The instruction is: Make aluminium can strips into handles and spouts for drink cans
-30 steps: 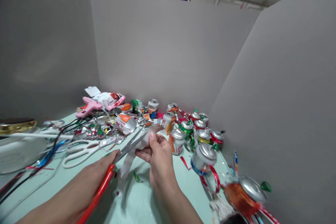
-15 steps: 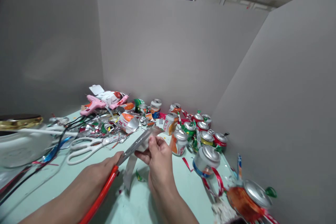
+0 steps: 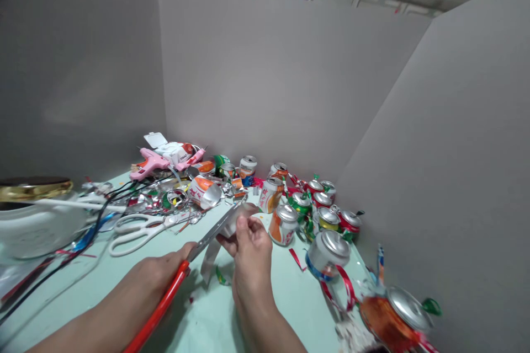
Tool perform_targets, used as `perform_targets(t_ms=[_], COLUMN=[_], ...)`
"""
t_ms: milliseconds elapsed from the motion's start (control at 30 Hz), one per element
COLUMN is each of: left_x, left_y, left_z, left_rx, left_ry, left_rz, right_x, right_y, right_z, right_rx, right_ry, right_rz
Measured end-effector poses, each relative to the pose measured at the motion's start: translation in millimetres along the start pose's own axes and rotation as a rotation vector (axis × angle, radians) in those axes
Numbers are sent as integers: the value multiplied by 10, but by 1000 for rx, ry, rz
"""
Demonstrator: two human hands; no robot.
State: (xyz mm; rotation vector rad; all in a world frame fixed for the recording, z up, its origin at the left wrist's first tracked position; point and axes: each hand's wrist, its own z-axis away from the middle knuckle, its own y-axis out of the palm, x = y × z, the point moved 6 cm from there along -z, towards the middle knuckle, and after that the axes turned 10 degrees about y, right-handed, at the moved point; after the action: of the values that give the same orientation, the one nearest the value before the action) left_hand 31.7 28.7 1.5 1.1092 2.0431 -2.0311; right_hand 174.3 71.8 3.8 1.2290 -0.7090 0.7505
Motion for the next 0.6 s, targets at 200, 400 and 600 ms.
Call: perform_targets(t_ms=[200,400,600], left_x=[-37,-44,-84], left_y=[3,24,-36], left_z=[-2,-3,-15], left_rx=[-6,51,39], left_ry=[71,8,16], left_rz=[43,135,77], right_x=[-8,-1,28], right_y=[-8,-28,-37], right_z=[-11,-17,-28], right_rx=[-18,-34,-28], right_ry=[-4,-4,7], right_rz=[2,4,18])
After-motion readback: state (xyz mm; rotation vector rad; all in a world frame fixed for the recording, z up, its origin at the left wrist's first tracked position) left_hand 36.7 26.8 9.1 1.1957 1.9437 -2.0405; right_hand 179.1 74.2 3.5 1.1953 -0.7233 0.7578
